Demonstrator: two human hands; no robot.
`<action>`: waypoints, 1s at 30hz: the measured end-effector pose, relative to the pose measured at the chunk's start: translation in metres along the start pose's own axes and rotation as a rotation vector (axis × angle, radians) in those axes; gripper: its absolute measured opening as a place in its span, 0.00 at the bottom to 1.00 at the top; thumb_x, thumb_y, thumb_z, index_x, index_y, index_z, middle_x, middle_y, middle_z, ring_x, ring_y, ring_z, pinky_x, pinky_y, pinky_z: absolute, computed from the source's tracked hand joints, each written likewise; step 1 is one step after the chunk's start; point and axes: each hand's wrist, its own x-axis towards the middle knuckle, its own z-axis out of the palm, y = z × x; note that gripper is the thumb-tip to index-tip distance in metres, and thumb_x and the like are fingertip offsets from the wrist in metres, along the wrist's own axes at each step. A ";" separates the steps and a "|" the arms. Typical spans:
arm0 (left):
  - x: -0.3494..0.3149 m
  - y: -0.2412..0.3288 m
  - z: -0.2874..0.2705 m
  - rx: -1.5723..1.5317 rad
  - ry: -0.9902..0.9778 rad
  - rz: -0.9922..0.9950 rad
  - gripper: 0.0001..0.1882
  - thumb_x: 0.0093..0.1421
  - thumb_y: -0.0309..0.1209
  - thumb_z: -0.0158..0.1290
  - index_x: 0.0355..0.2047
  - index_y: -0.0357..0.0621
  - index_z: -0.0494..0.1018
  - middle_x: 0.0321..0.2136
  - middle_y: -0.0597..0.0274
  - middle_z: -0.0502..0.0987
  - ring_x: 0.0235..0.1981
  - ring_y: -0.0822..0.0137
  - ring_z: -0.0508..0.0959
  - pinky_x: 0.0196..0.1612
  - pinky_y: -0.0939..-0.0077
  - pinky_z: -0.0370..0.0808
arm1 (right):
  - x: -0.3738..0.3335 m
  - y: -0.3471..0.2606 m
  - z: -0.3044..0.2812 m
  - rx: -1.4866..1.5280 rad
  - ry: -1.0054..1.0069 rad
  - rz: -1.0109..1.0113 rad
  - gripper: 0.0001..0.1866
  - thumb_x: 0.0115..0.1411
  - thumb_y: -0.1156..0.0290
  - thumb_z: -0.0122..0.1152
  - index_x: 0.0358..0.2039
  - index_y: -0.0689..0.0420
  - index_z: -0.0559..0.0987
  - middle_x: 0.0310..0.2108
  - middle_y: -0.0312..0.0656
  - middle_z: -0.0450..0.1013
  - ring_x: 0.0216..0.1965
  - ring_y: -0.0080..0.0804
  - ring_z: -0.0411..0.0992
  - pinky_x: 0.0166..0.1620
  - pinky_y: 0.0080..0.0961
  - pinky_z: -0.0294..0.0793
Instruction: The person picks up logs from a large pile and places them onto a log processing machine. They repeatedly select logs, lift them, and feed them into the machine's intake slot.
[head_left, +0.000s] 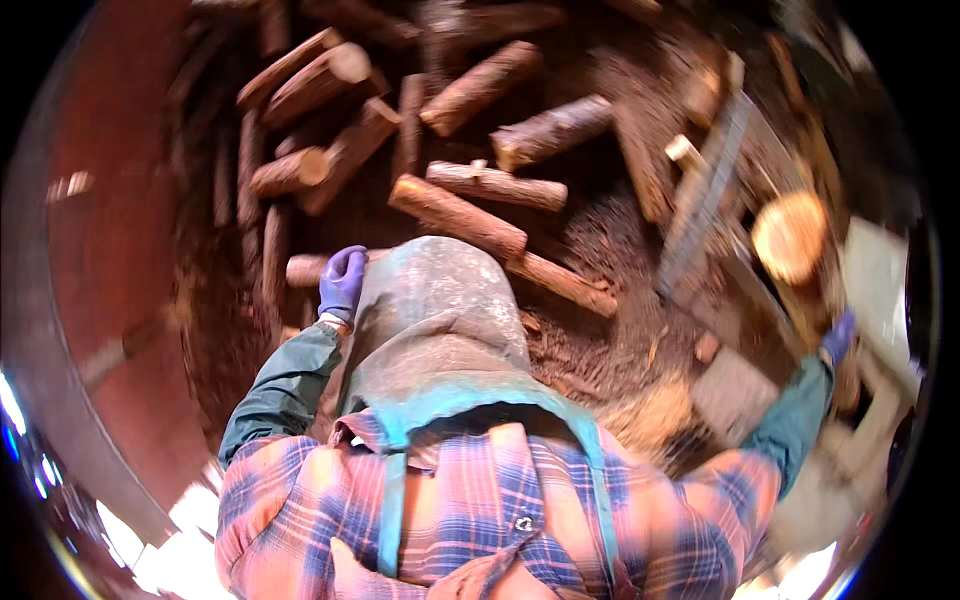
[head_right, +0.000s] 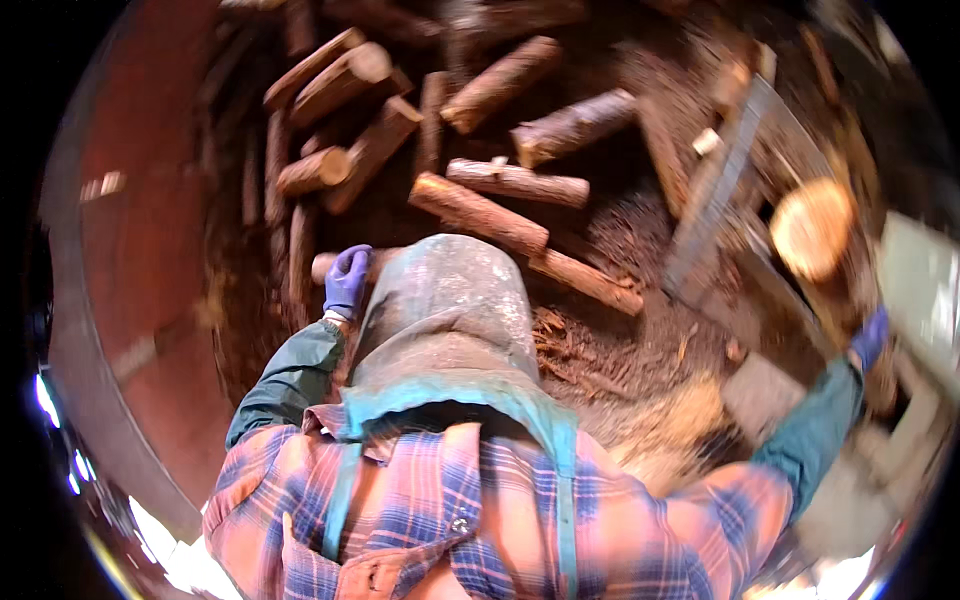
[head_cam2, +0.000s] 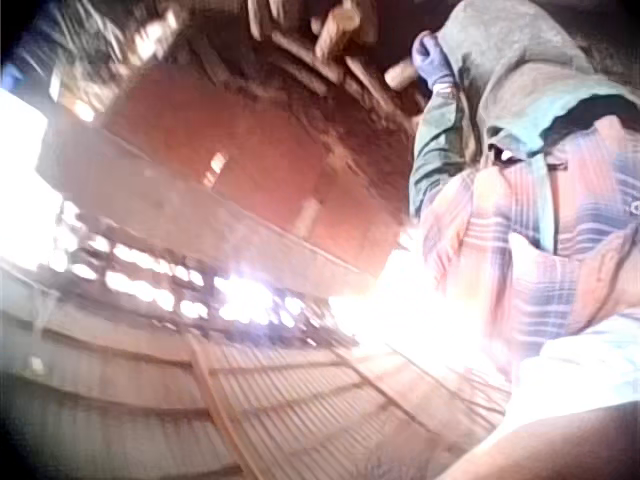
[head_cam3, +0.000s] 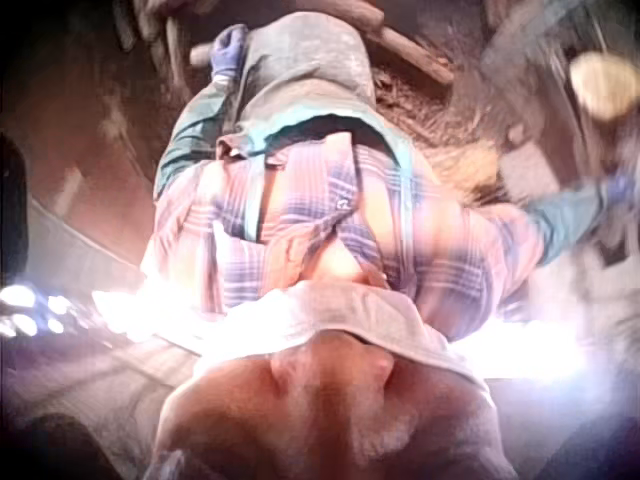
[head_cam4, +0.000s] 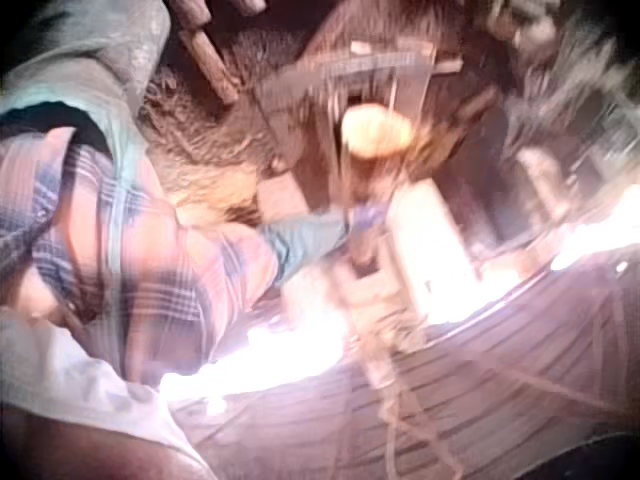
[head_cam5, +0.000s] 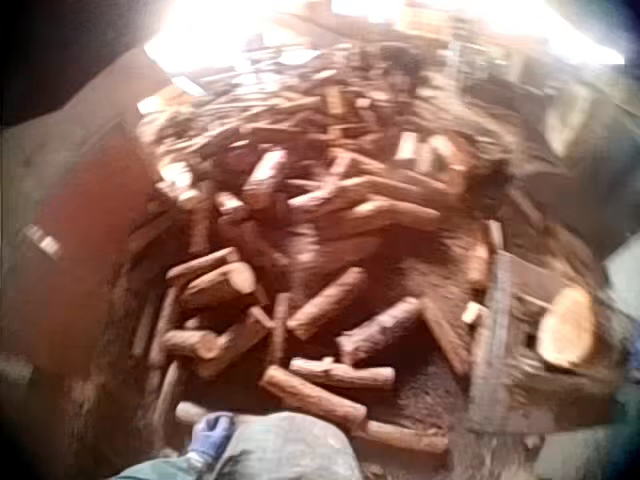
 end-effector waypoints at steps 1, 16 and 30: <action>-0.011 0.004 -0.016 0.125 -0.018 0.008 0.13 0.66 0.34 0.55 0.43 0.37 0.80 0.36 0.61 0.83 0.38 0.71 0.80 0.44 0.75 0.77 | -0.034 0.014 -0.004 -0.034 -0.055 0.133 0.22 0.73 0.64 0.41 0.60 0.62 0.71 0.59 0.48 0.70 0.58 0.39 0.69 0.62 0.30 0.66; -0.187 -0.086 -0.058 0.278 -0.385 -0.286 0.22 0.60 0.50 0.54 0.44 0.46 0.81 0.39 0.54 0.83 0.43 0.61 0.81 0.50 0.70 0.74 | -0.075 -0.264 0.097 0.315 0.005 -0.010 0.28 0.66 0.54 0.58 0.51 0.69 0.77 0.45 0.50 0.79 0.41 0.40 0.77 0.49 0.31 0.76; -0.213 -0.110 -0.166 -0.039 0.035 -0.383 0.20 0.61 0.46 0.56 0.39 0.41 0.81 0.32 0.61 0.82 0.33 0.70 0.78 0.41 0.72 0.76 | -0.493 -0.542 0.229 0.931 -1.442 0.100 0.18 0.66 0.57 0.54 0.50 0.51 0.80 0.44 0.34 0.80 0.43 0.28 0.76 0.44 0.26 0.71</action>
